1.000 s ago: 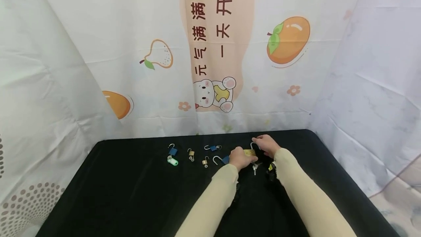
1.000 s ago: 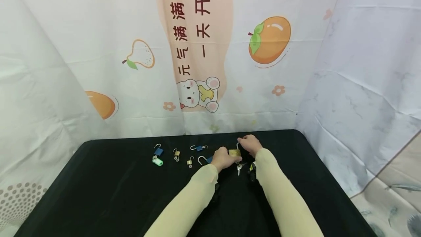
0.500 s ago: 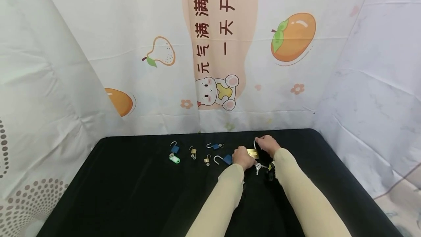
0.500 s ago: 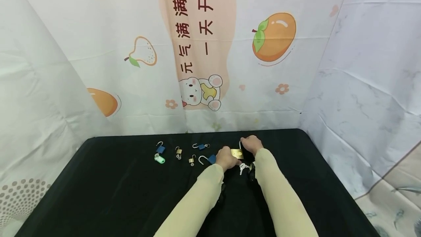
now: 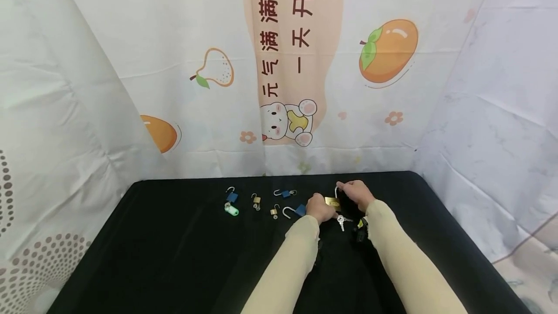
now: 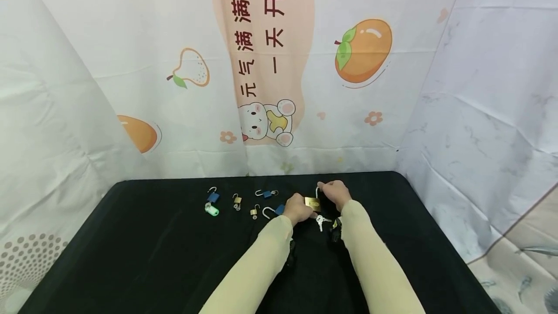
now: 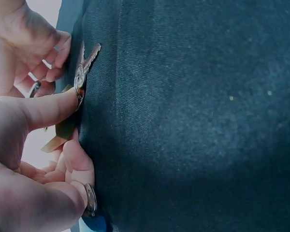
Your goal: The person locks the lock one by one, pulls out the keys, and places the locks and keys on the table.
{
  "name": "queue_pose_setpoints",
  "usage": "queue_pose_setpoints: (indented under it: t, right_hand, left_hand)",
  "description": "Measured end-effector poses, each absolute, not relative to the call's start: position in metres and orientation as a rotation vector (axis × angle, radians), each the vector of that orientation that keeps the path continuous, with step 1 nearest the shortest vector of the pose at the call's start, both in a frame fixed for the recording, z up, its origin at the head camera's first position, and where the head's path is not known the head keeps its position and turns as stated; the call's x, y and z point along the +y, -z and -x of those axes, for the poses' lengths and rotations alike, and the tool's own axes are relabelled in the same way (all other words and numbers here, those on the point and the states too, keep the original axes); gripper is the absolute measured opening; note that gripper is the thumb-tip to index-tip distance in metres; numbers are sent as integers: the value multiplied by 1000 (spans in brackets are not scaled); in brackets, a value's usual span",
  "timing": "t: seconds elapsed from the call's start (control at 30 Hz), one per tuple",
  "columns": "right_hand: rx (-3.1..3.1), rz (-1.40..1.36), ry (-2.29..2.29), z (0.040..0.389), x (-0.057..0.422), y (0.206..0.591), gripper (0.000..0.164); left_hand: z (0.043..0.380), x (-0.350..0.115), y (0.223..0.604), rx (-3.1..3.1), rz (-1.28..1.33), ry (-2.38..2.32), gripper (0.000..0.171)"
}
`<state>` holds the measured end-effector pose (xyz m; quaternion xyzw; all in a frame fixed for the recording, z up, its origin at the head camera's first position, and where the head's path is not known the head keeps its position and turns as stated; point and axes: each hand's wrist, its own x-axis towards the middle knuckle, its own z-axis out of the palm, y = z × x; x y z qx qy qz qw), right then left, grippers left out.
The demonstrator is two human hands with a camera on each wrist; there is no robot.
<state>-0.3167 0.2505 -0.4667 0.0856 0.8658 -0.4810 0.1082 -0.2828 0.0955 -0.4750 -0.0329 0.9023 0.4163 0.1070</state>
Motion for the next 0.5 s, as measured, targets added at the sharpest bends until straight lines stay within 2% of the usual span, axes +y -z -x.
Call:
queue_pose_setpoints:
  t: [0.13,0.27,0.5]
  right_hand:
    - [2507,-243,1525,316,249,461,34]
    - [2494,-175,1590,311,246,460,36]
    - [2356,-116,1754,296,244,460,48]
  left_hand:
    - [281,92,473,2687,66,-1278,40]
    - [278,90,479,2736,-37,-1283,27]
    - [266,81,490,2649,-276,-1355,18]
